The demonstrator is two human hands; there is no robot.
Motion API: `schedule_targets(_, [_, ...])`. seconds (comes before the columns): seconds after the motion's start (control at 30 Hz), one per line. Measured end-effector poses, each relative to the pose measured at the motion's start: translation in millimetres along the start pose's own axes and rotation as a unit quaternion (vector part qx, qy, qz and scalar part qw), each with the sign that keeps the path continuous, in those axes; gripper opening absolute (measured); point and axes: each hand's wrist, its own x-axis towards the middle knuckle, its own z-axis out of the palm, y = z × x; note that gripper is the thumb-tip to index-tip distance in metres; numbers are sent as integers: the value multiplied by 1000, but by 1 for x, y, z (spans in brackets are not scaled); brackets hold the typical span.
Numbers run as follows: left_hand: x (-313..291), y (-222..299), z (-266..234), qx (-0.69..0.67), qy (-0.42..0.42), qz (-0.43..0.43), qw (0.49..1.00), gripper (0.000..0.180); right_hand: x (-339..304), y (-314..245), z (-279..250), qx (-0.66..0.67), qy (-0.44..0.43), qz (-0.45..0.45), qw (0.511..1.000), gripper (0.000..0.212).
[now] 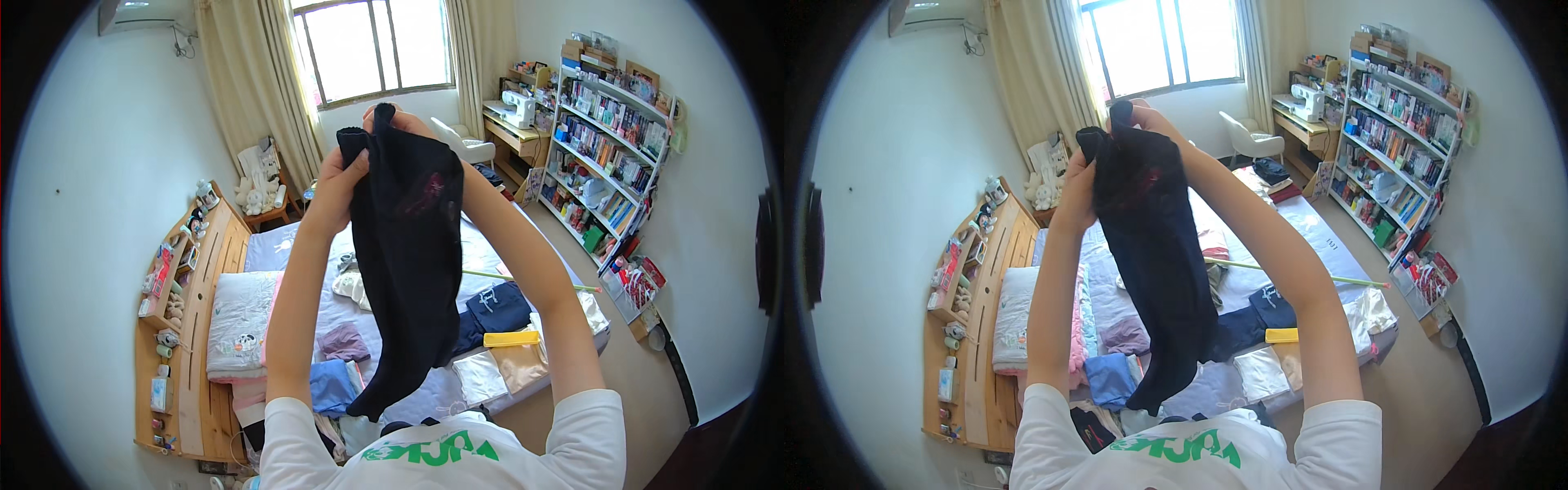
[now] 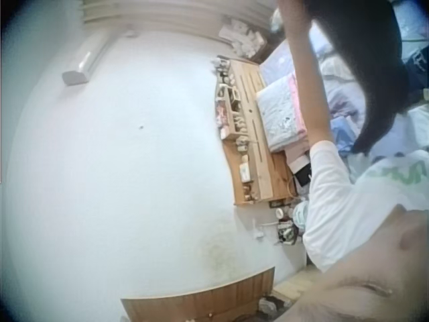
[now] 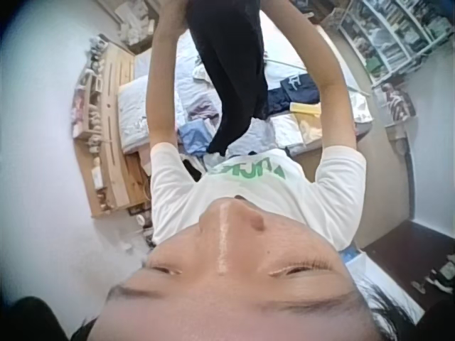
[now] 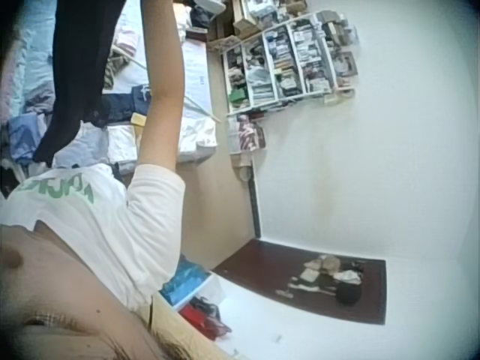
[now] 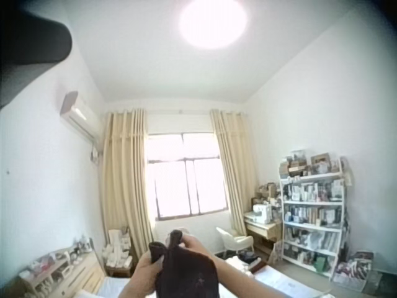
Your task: Folding various items of clothing on a bed.
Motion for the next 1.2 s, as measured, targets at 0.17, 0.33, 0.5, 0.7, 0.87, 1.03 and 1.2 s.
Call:
schedule_targets(0.17, [-14, 22, -6, 96, 36, 13, 995, 19, -16, -16, 0, -146, 64, 10, 987, 26])
schedule_targets(0.33, [-25, 40, -4, 125, 50, 4, 991, 17, -62, -102, -18, 123, 153, 137, 971, 37])
schedule_targets(0.5, [-24, 54, -9, 165, 13, -6, 986, 17, -72, -134, -8, -330, -223, 28, 917, 58])
schedule_targets(0.7, [-27, 73, -13, 174, 55, -47, 982, 19, -58, -139, -29, -372, -243, 134, 886, 44])
schedule_targets(0.87, [-29, 70, 2, 235, 40, 66, 969, 26, -62, -118, -36, -342, -111, 166, 918, 39])
schedule_targets(1.03, [-26, 87, -13, 205, 50, -76, 975, 42, -55, -95, -27, -160, 82, 46, 983, 28])
schedule_targets(1.2, [-11, 100, -15, 310, 91, -23, 946, 50, -27, -92, -16, -230, 132, -56, 963, 41])
